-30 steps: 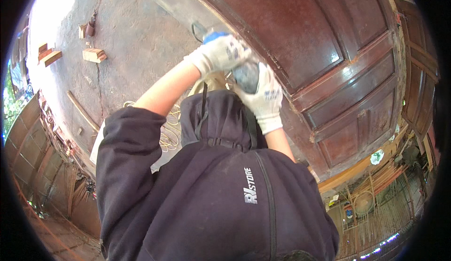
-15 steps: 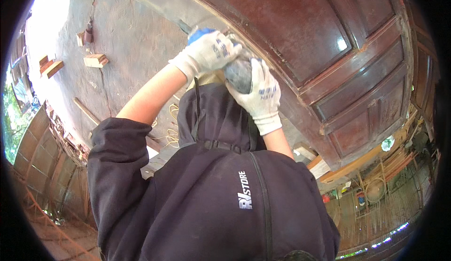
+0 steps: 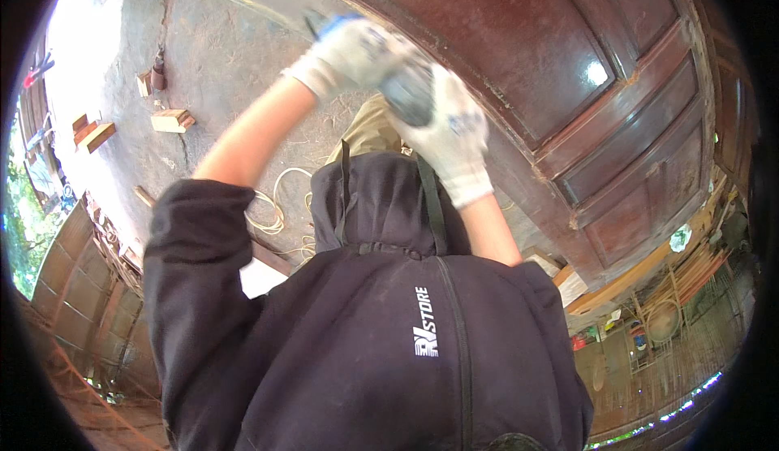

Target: The person sands a large wooden door with a handheld sanding block, moving systematically across panels and edges. The door is positioned vertically, and the person adjusts their stance to reach different areas.

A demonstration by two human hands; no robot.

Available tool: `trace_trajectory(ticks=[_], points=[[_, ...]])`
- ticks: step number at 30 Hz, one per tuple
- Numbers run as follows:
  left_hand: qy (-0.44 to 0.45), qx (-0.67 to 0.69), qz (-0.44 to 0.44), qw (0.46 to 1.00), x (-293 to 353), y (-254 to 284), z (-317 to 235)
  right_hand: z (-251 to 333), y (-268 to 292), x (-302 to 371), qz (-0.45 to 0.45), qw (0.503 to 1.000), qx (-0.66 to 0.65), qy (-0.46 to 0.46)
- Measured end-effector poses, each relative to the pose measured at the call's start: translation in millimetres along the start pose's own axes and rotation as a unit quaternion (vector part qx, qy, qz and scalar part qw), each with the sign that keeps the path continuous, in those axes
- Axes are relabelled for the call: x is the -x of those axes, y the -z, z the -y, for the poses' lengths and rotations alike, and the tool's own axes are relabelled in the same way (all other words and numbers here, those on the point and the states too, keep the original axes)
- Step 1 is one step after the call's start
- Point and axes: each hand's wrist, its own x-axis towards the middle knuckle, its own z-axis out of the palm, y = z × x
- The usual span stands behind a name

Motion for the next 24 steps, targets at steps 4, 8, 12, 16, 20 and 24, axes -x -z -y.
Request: trace_trajectory(ticks=[4, 8, 12, 16, 20, 24], points=[[0.057, -0.103, -0.058, 0.991, 46.8, 35.8, 70.8, 52.4, -30.0, -64.1, 0.035, 0.998, -0.027, 0.042], [0.112, -0.13, -0.001, 0.985, 47.3, 23.4, 87.2, 56.2, -26.5, -68.3, 0.029, 0.998, -0.023, 0.044], [0.145, -0.066, 0.036, 0.987, 17.3, 22.4, -1.6, 6.2, -1.8, -8.1, 0.045, 0.996, -0.035, 0.062], [0.192, 0.038, 0.083, 0.977, 1.1, -6.6, -117.6, -49.4, 35.9, 83.9, 0.025, 0.995, -0.016, 0.096], [0.094, -0.058, -0.083, 0.99, -44.6, -38.1, -226.1, -113.2, 93.8, 148.8, 0.019, 0.988, 0.103, 0.111], [0.047, -0.05, -0.144, 0.987, -81.4, -92.0, -320.7, -173.6, 112.6, 205.2, 0.065, 0.98, 0.092, 0.163]])
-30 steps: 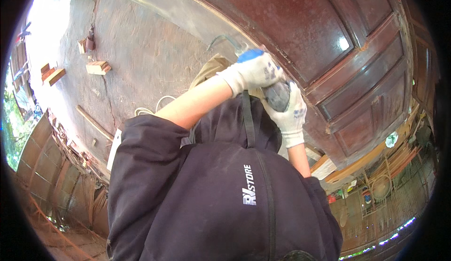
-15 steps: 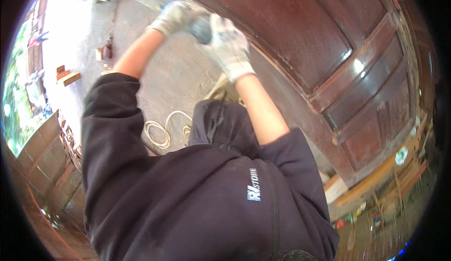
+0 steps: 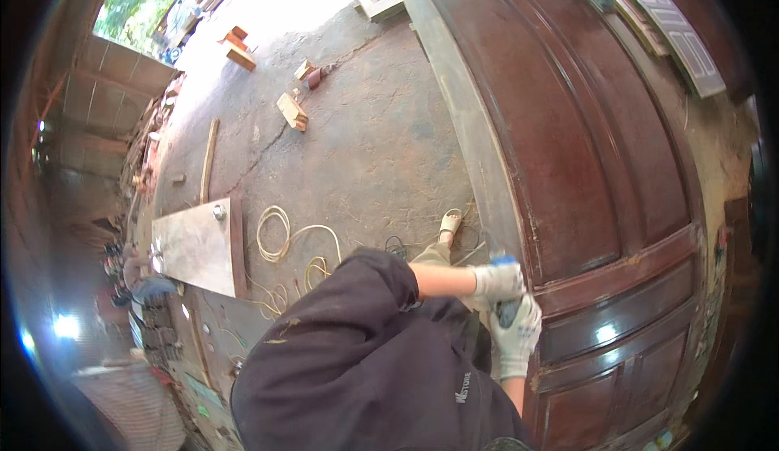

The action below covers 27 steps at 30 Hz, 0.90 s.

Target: The person sands a large wooden door with a handheld sanding block, moving systematically across panels and edges. The door is positioned vertically, and the person adjusts their stance to reach different areas.

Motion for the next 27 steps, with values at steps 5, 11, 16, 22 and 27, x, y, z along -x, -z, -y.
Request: trace_trajectory(ticks=[5, 11, 16, 22, 27], points=[[-0.002, -0.013, -0.027, 1.0, -8.3, -25.8, -66.2, -33.0, -2.3, 57.6, -0.012, 1.0, 0.011, 0.017], [0.013, 0.004, -0.014, 1.0, 27.3, 19.2, 13.1, 9.7, -21.0, -9.7, -0.005, 1.0, 0.007, 0.027], [0.117, -0.044, -0.036, 0.992, 58.8, 36.5, 137.7, 69.6, -37.7, -145.2, -0.024, 0.993, 0.016, 0.114], [0.21, -0.233, 0.037, 0.949, 103.8, 27.2, 296.9, 166.3, -73.7, -287.7, -0.051, 0.992, 0.011, 0.114], [0.272, -0.169, 0.173, 0.931, 66.2, 108.7, 323.2, 167.4, -54.5, -327.7, -0.024, 0.999, 0.003, 0.033]])
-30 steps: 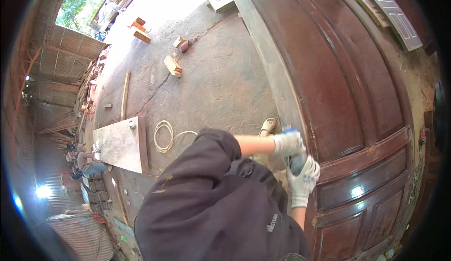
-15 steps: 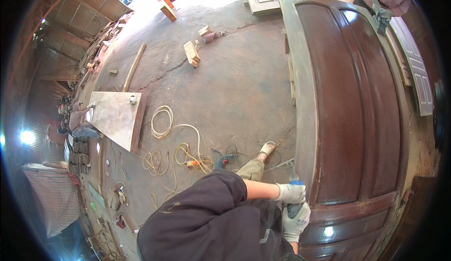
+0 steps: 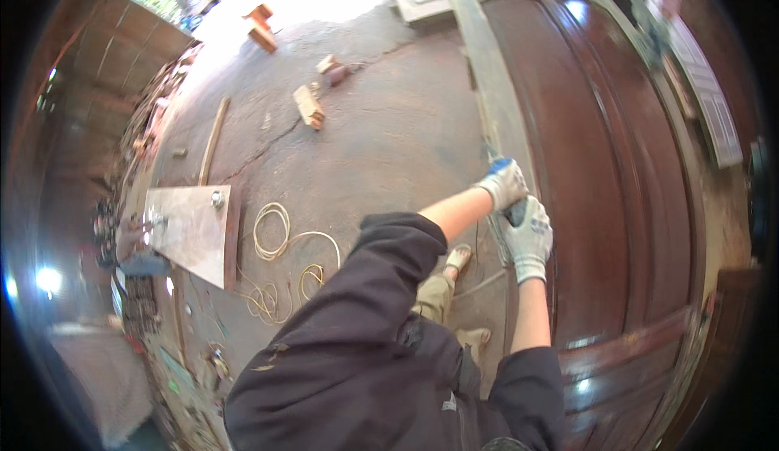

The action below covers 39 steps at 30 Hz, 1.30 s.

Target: The person sands a large wooden door with a handheld sanding block, moving systematically across panels and edges. The door is positioned vertically, and the person adjusts their stance to reach different areas.

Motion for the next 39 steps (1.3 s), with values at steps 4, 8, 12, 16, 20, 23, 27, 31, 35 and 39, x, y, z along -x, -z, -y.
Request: trace_trajectory(ticks=[4, 8, 12, 16, 20, 23, 27, 31, 35, 39], points=[[-0.107, 0.071, -0.011, 0.992, 47.7, 1.2, -46.0, -20.4, 8.0, 80.3, -0.041, 0.997, -0.034, 0.058], [-0.213, 0.148, -0.029, 0.965, 68.4, 17.8, -166.6, -84.8, 31.5, 193.1, -0.027, 0.999, 0.017, 0.02], [-0.254, 0.17, -0.013, 0.952, 107.3, 31.9, -267.6, -128.0, 49.2, 299.2, -0.006, 1.0, 0.02, -0.006], [-0.258, 0.233, -0.113, 0.931, 142.2, 18.3, -355.0, -161.9, 59.2, 384.6, -0.001, 0.999, 0.042, -0.01], [-0.262, 0.231, -0.161, 0.923, 151.2, 19.7, -386.1, -172.3, 65.5, 413.9, 0.018, 0.999, 0.046, -0.023], [-0.249, 0.232, -0.158, 0.927, 134.6, 14.8, -338.7, -159.7, 54.5, 366.1, 0.011, 0.998, 0.055, 0.001], [-0.197, 0.284, -0.159, 0.925, 104.5, -7.5, -230.3, -115.1, 34.4, 250.6, -0.002, 0.999, 0.038, 0.037], [-0.184, 0.211, -0.17, 0.945, 69.0, -28.1, -115.4, -68.8, 11.0, 138.3, -0.011, 0.997, 0.013, 0.081], [-0.133, 0.103, -0.161, 0.973, 34.5, -20.0, -12.6, -41.0, -13.2, 34.1, -0.043, 0.991, 0.026, 0.122], [-0.078, 0.058, -0.11, 0.989, -6.1, -30.4, 48.1, -7.9, -11.1, -36.0, 0.019, 0.999, 0.021, 0.046]])
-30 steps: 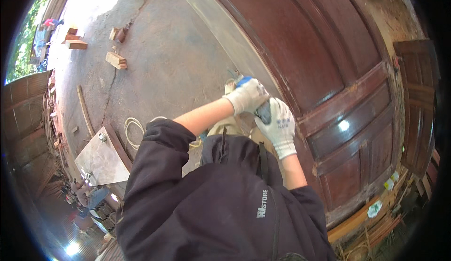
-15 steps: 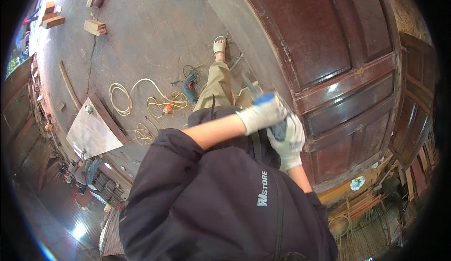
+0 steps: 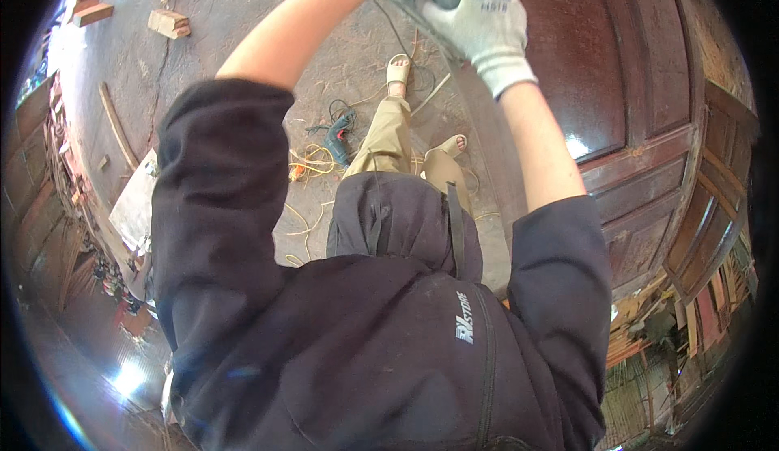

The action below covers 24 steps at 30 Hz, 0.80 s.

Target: The person sands a large wooden door with a handheld sanding block, moving systematically across panels and edges. The door is positioned vertically, and the person adjusts their stance to reach different areas.

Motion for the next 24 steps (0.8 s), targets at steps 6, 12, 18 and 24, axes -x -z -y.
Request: trace_trajectory(ticks=[6, 12, 18, 24], points=[[-0.019, 0.015, 0.029, 0.999, 7.0, 27.8, -74.2, -21.5, 3.7, 72.0, -0.029, 0.999, 0.027, 0.006], [-0.094, 0.03, -0.004, 0.995, 59.0, 52.8, -236.9, -36.2, 40.5, 247.7, -0.018, 0.995, -0.096, -0.033], [-0.166, 0.092, -0.053, 0.98, 69.7, 8.1, -415.6, -94.7, 46.6, 412.2, -0.021, 0.998, 0.005, -0.06], [-0.153, 0.077, -0.124, 0.977, 91.2, -6.7, -528.4, -136.6, 41.1, 514.7, -0.016, 0.997, -0.011, -0.08]])
